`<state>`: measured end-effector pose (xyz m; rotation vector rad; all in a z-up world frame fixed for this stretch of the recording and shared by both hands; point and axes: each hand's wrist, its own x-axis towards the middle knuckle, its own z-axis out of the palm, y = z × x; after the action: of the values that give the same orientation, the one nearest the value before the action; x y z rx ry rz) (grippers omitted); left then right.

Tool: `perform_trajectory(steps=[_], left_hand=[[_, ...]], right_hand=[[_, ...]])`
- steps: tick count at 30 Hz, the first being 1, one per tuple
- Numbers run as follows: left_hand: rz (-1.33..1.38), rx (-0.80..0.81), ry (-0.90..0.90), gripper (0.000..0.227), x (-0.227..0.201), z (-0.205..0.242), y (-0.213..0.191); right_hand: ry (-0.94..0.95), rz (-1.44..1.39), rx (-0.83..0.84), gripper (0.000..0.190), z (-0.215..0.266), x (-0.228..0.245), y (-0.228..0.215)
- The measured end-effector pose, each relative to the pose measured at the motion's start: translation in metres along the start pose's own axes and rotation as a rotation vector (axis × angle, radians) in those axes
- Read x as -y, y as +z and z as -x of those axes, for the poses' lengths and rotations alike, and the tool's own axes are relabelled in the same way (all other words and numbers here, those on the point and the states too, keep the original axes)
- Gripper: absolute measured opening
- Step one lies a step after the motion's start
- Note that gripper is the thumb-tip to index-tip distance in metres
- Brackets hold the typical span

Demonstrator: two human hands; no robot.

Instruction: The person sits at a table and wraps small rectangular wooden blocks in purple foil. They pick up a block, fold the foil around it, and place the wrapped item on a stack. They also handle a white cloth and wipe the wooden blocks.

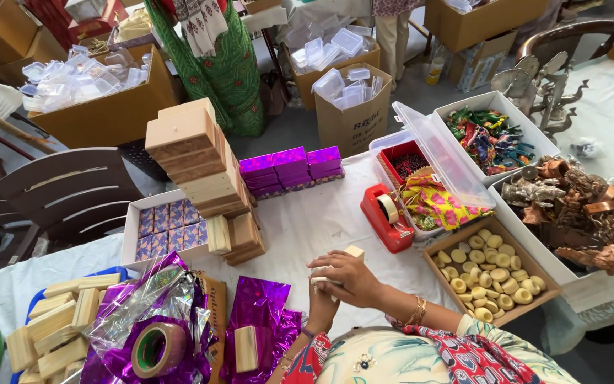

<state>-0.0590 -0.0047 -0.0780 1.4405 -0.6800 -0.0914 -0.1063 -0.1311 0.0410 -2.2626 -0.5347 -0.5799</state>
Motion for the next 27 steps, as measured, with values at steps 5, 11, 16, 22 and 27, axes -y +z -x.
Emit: perform_trajectory(steps=[5, 11, 16, 22, 27], left_hand=[[0.289, -0.018, -0.560, 0.032, -0.076, -0.021, 0.004], [0.058, -0.016, -0.183, 0.029, -0.010, 0.007, -0.007], [0.014, -0.040, -0.216, 0.035, -0.050, -0.004, -0.012], [0.037, -0.070, -0.325, 0.047, -0.034, -0.004, -0.021], [-0.050, -0.012, -0.266, 0.038, -0.013, -0.005, -0.024]], right_hand=[[0.409, -0.128, -0.120, 0.024, 0.024, -0.078, 0.018], [0.168, 0.065, -0.010, 0.027, -0.002, 0.016, 0.011], [0.308, -0.052, -0.019, 0.030, -0.008, -0.025, 0.020], [0.593, -0.161, -0.031, 0.034, -0.008, -0.044, 0.040], [0.322, 0.027, 0.083, 0.034, -0.025, -0.011, 0.028]])
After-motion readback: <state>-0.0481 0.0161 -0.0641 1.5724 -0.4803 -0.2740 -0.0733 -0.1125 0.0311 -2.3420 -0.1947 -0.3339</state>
